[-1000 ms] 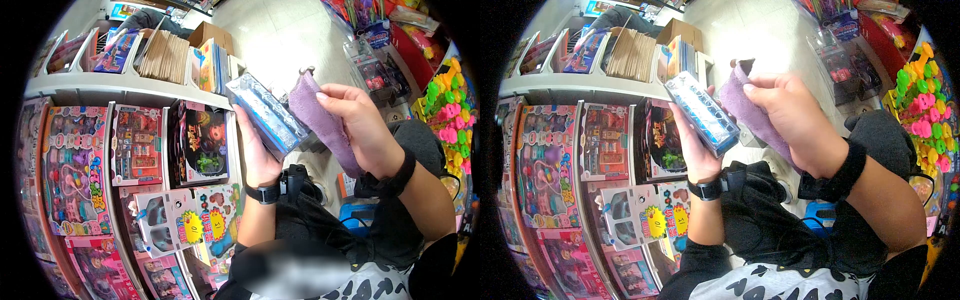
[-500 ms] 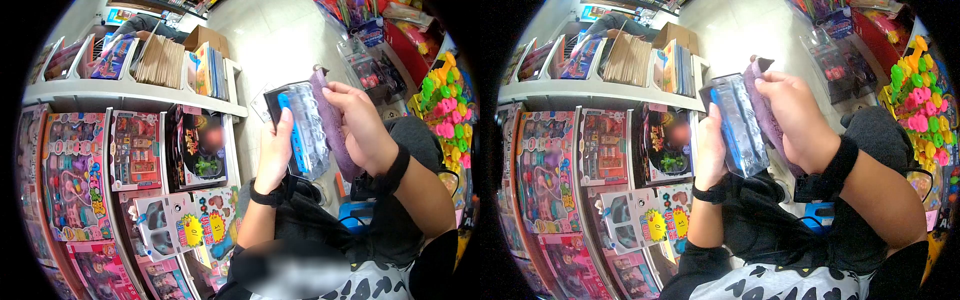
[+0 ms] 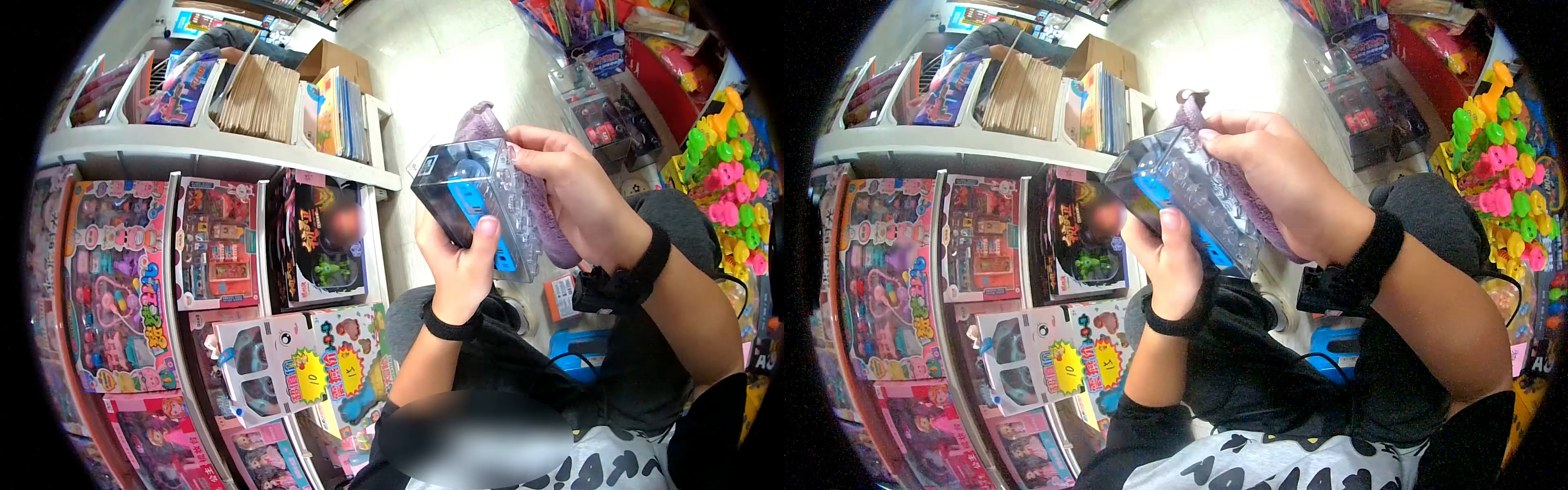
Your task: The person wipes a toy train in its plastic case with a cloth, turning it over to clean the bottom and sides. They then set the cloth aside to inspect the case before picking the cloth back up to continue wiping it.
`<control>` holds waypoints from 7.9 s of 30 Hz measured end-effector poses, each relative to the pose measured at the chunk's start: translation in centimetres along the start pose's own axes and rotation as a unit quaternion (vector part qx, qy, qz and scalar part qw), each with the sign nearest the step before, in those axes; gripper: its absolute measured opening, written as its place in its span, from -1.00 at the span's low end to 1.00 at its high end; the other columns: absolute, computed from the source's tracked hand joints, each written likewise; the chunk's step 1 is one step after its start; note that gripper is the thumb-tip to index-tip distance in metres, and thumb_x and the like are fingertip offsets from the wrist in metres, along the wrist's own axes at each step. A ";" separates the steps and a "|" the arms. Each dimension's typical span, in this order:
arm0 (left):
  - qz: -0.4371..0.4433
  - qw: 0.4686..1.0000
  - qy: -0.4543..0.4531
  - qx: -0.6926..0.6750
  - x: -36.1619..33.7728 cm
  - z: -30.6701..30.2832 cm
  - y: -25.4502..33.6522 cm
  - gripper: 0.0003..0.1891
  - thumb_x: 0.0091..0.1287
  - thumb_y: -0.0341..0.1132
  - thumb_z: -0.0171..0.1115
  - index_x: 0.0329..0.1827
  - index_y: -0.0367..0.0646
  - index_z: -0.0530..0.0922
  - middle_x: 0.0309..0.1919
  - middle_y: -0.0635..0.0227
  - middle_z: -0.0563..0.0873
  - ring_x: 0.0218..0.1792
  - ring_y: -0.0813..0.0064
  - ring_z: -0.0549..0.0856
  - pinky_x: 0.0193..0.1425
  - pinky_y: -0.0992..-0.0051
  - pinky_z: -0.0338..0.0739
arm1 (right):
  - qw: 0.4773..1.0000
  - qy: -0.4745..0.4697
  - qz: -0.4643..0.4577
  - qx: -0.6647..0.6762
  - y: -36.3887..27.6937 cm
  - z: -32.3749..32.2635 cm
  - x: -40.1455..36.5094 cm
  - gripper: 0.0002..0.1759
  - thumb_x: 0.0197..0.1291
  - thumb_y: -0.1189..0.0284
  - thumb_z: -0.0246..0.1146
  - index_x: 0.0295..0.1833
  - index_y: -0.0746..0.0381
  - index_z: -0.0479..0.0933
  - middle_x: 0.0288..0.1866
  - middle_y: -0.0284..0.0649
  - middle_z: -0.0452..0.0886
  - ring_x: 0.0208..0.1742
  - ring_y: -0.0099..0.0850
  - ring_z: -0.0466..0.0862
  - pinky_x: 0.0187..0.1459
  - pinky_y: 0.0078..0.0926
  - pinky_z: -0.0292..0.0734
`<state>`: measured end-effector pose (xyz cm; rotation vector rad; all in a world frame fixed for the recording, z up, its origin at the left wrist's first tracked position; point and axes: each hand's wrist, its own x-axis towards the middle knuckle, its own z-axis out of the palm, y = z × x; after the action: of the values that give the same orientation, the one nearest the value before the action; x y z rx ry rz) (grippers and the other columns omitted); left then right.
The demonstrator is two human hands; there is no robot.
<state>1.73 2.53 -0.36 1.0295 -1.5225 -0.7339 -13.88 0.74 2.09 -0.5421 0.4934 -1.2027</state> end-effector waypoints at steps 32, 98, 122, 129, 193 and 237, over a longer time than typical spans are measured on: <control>-0.165 0.954 0.139 -0.210 3.5 -2.2 1.8 -0.38 0.39 0.23 -0.13 0.29 -0.06 0.28 -0.01 0.34 0.53 -0.06 0.41 0.55 0.05 0.42 0.45 | 0.993 0.027 0.079 -0.085 3.7 0.0 0.0 -0.80 0.26 0.50 0.06 -0.18 0.37 0.56 -0.34 -0.32 0.59 -0.34 -0.63 0.52 -0.26 -0.67 0.43; -0.130 0.986 0.052 0.086 1.9 0.2 -0.5 -0.45 0.49 0.07 -0.22 0.06 -0.36 0.32 -0.08 0.11 0.48 -0.05 0.39 0.45 0.13 0.42 0.32 | 0.982 0.160 0.049 -0.086 4.3 -1.0 -1.0 -0.80 0.30 0.49 0.03 -0.17 0.36 0.54 -0.35 -0.33 0.55 -0.34 -0.63 0.48 -0.30 -0.63 0.37; -0.123 0.986 0.070 0.091 1.7 1.0 -0.4 -0.42 0.49 0.11 -0.24 0.09 -0.34 0.31 -0.04 0.08 0.48 -0.02 0.33 0.44 0.16 0.41 0.29 | 0.980 0.179 0.039 -0.080 3.8 -1.0 -1.0 -0.77 0.30 0.49 0.02 -0.20 0.37 0.56 -0.39 -0.30 0.57 -0.37 -0.60 0.48 -0.31 -0.63 0.36; -0.139 0.985 0.060 0.082 1.7 0.7 -0.3 -0.26 0.47 0.15 -0.24 0.34 -0.47 0.14 0.24 -0.10 0.36 0.25 0.22 0.35 0.35 0.39 0.15 | 0.980 0.182 0.047 -0.068 3.8 -1.2 -0.8 -0.79 0.30 0.48 0.02 -0.20 0.35 0.55 -0.39 -0.29 0.56 -0.38 -0.59 0.49 -0.33 -0.61 0.38; -0.308 0.924 0.028 -0.225 2.2 -0.2 1.5 -0.44 0.47 0.12 -0.24 0.18 -0.18 0.42 0.00 0.27 0.62 -0.04 0.39 0.63 0.08 0.40 0.51 | 0.940 0.086 -0.230 -0.236 4.0 0.2 -0.4 -0.84 0.29 0.48 0.10 -0.23 0.39 0.47 -0.59 -0.28 0.52 -0.52 -0.60 0.48 -0.42 -0.56 0.41; 0.040 0.983 0.131 0.121 2.2 1.9 -0.1 -0.55 0.51 -0.09 -0.20 0.12 -0.38 0.25 -0.16 0.10 0.52 -0.13 0.35 0.49 0.04 0.40 0.36 | 0.981 0.117 -0.026 -0.152 3.7 -1.3 -1.2 -0.82 0.28 0.49 0.09 -0.19 0.38 0.55 -0.43 -0.32 0.57 -0.47 -0.66 0.46 -0.45 -0.66 0.34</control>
<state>-0.09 0.31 0.14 1.1875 -1.4350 -0.3461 -12.35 2.67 -1.21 -0.6804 0.8782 -1.2557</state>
